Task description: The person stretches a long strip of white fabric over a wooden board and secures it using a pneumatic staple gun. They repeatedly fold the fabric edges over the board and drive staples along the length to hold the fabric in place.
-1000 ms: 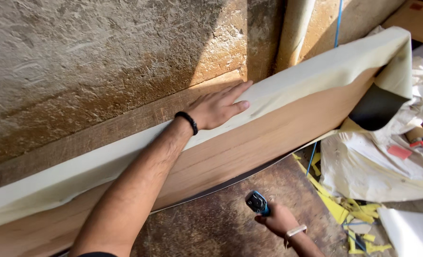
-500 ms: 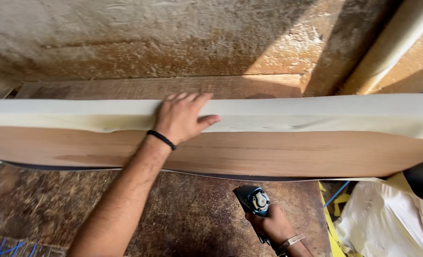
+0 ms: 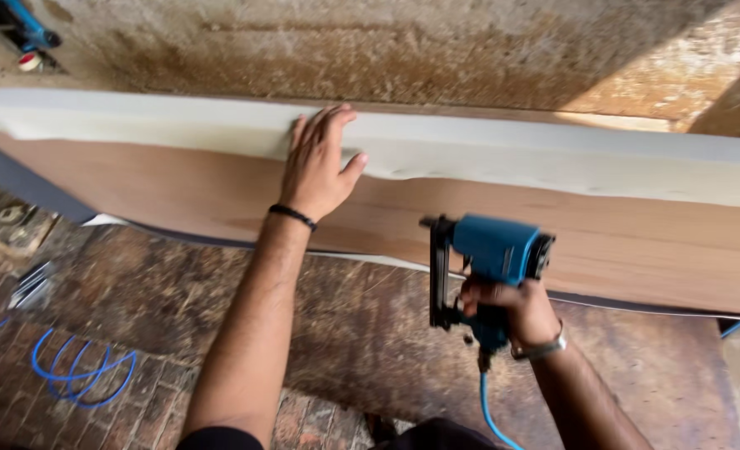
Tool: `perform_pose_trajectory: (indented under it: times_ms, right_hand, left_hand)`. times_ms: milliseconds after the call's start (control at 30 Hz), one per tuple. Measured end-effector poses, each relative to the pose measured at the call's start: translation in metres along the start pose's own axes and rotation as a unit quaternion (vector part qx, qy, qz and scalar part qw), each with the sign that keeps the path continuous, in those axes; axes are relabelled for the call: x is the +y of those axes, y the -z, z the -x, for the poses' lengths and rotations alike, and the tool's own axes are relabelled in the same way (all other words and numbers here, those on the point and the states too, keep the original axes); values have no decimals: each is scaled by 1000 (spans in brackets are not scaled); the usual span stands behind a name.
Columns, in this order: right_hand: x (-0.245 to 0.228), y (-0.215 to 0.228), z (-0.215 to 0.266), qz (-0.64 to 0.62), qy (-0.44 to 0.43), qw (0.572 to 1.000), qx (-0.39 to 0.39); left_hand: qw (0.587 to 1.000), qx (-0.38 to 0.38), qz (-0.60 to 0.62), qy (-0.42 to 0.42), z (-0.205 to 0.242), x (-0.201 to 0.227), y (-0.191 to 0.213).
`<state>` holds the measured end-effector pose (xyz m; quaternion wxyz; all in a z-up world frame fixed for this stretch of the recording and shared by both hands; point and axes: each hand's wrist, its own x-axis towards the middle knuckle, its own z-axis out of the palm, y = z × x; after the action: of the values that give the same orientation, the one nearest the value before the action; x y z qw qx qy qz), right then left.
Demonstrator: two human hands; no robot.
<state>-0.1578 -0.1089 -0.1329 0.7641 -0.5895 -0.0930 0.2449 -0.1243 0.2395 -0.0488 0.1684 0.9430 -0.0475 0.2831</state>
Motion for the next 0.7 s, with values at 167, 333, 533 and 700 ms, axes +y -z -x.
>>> perform_pose_trajectory:
  times_ms: [167,333,533,700]
  right_hand:
    - [-18,-80,-53,-45,43,995,-74]
    - [-57,-114,-96,90,98,980,-148]
    - [-98,-139,-146,42,2,991,-124]
    - [-92,-146,-157,64,-32,993,-89]
  left_hand:
    - [999,-24,21,-37,7,-31,16]
    - [991,22,135,-8,20,-58,18]
    - [988,107,46,104,37,-64,19]
    - [989,117,51,77,47,-58,18]
